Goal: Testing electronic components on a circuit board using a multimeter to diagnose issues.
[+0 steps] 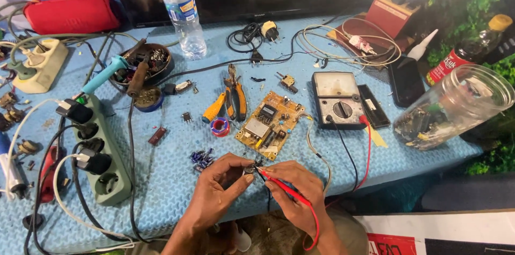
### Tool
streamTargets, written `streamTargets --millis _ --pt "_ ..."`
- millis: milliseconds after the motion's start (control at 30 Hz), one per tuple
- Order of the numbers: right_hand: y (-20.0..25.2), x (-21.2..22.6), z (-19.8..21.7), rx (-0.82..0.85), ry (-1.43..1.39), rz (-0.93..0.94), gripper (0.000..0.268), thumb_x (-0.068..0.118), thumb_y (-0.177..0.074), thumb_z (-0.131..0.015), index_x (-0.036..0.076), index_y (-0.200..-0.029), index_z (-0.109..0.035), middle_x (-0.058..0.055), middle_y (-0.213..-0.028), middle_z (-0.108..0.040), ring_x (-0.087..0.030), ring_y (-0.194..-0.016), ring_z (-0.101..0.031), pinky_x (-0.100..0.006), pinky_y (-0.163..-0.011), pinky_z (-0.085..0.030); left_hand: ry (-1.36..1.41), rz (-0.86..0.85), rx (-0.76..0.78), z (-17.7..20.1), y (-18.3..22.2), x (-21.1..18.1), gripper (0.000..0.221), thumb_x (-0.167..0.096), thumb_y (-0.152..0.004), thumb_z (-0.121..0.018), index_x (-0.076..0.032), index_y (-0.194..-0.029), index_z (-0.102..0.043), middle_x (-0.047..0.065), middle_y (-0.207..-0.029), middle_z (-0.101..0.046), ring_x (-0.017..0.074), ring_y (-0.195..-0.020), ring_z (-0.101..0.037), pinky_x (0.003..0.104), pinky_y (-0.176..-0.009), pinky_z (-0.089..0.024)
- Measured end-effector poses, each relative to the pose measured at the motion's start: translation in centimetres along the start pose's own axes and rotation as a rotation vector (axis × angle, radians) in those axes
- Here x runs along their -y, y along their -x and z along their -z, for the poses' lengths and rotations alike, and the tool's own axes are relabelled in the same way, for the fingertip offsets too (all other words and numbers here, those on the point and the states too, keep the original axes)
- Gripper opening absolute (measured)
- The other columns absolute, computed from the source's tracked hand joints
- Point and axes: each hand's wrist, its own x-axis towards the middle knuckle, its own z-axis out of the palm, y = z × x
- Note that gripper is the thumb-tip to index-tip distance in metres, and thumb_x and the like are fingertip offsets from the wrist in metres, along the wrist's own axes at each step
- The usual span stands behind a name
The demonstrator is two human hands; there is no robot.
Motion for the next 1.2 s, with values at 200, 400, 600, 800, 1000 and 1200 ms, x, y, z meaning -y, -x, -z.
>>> streamTargets --millis 200,400,600,800,1000,1200 --pt "-0.30 0.09 -0.13 -0.004 0.032 0.044 0.018 0.008 -0.097 -0.072 0.006 -0.115 -0.071 -0.013 -0.111 -0.078 -0.032 -0.101 -0.077 -0.043 -0.089 -0.069 -0.013 -0.011 -0.018 -0.08 -0.13 -0.21 0.025 -0.022 -0.094 -0.075 -0.009 -0.115 -0.079 0.004 -0.097 -0.067 0.0170 -0.080 -0.059 0.037 -0.072 -0.049" --pt "-0.78 0.62 -0.13 0.032 0.093 0.070 0.021 0.011 -0.099 -0.071 0.006 -0.119 -0.072 -0.011 -0.114 -0.078 -0.029 -0.105 -0.077 -0.041 -0.091 -0.068 0.004 -0.029 -0.022 -0.17 -0.12 -0.18 0.025 -0.019 -0.094 -0.076 -0.007 -0.116 -0.079 0.003 -0.094 -0.063 0.0146 -0.078 -0.056 0.032 -0.069 -0.048" --pt "-0.91 0.74 -0.24 0.024 0.116 0.075 0.017 0.011 -0.098 -0.071 0.006 -0.115 -0.073 -0.012 -0.112 -0.079 -0.030 -0.102 -0.078 -0.041 -0.089 -0.068 -0.006 -0.044 -0.025 -0.19 -0.08 0.03 0.024 -0.018 -0.094 -0.075 -0.006 -0.116 -0.079 0.003 -0.097 -0.064 0.0153 -0.084 -0.059 0.033 -0.074 -0.049" --pt "-0.81 0.70 -0.17 0.038 0.116 0.067 0.018 0.010 -0.098 -0.070 0.006 -0.116 -0.072 -0.012 -0.114 -0.079 -0.031 -0.104 -0.077 -0.042 -0.090 -0.068 -0.010 -0.066 -0.015 -0.13 -0.03 0.13 0.025 -0.017 -0.096 -0.075 -0.007 -0.118 -0.078 0.004 -0.096 -0.062 0.0157 -0.078 -0.054 0.036 -0.069 -0.046" --pt "-0.62 0.24 -0.31 0.023 0.100 0.071 0.018 0.011 -0.098 -0.071 0.006 -0.116 -0.073 -0.012 -0.114 -0.079 -0.030 -0.104 -0.078 -0.042 -0.090 -0.068 -0.001 -0.030 -0.011 -0.05 0.01 0.18 0.026 -0.020 -0.095 -0.074 -0.008 -0.118 -0.078 0.004 -0.098 -0.063 0.0174 -0.081 -0.057 0.038 -0.071 -0.047" --pt "-0.48 0.19 -0.23 0.034 0.118 0.070 0.019 0.013 -0.099 -0.070 0.007 -0.117 -0.072 -0.012 -0.115 -0.079 -0.031 -0.105 -0.078 -0.043 -0.090 -0.069 -0.006 -0.053 -0.024 -0.15 -0.05 0.07 0.023 -0.017 -0.094 -0.075 -0.006 -0.115 -0.079 0.004 -0.097 -0.065 0.0159 -0.083 -0.059 0.033 -0.072 -0.049"
